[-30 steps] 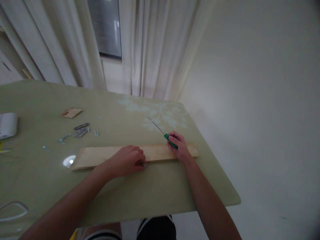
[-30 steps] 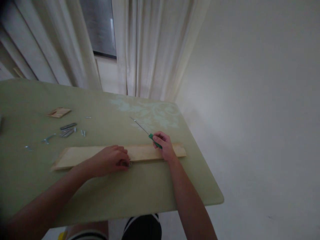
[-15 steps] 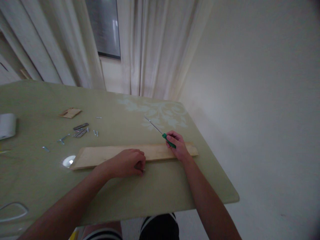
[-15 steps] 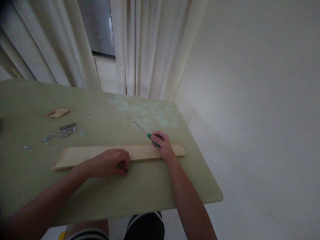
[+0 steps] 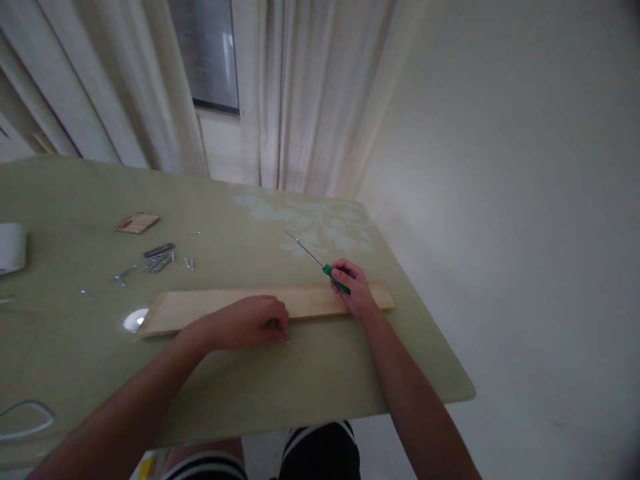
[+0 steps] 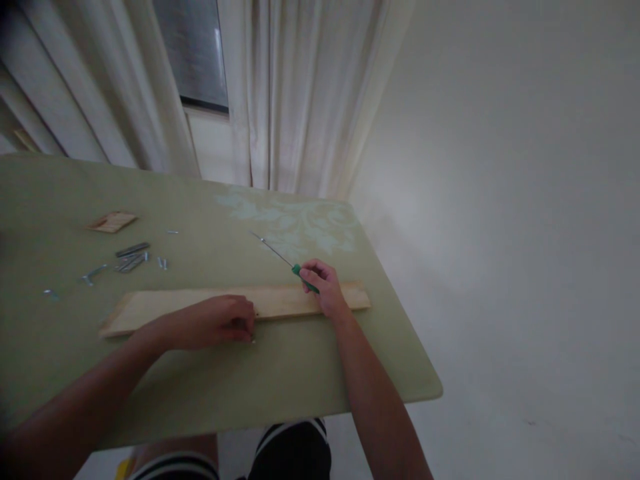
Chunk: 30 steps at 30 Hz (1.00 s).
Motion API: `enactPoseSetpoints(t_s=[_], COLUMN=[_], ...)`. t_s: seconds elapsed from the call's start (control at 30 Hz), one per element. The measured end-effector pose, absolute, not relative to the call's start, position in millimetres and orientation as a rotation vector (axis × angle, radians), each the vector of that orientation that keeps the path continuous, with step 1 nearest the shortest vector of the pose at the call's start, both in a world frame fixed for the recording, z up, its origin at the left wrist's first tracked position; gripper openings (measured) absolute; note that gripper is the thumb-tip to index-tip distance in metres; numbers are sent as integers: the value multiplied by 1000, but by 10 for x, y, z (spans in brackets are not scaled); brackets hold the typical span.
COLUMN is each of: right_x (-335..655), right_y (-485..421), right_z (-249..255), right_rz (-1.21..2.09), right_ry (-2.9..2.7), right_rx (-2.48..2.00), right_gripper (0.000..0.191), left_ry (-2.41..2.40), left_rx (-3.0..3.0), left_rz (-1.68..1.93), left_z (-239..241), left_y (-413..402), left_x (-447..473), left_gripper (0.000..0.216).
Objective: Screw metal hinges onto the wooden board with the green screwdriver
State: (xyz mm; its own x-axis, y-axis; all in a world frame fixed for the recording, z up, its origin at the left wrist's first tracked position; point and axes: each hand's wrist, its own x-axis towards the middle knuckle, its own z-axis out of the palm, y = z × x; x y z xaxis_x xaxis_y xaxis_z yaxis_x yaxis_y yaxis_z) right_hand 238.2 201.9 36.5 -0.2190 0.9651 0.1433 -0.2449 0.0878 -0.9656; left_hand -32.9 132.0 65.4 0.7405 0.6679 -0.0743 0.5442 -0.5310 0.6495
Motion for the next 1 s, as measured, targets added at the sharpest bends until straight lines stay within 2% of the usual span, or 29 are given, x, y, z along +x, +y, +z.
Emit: enactPoseSetpoints(t_s=[0.13,1.0], right_x=[2390,2418], right_y=[2011,2021], right_z=[364,327], right_rz=[1387,1367], right_ry=[-1270,-1322], right_rx=[-835,-829], right_gripper=[29,24], left_ry=[1010,1053], left_rx=[2100,1938], left_rz=[379,477], left_z=[670,520], left_y=[1412,1483], left_x=[-398,-378], left_gripper=[24,25])
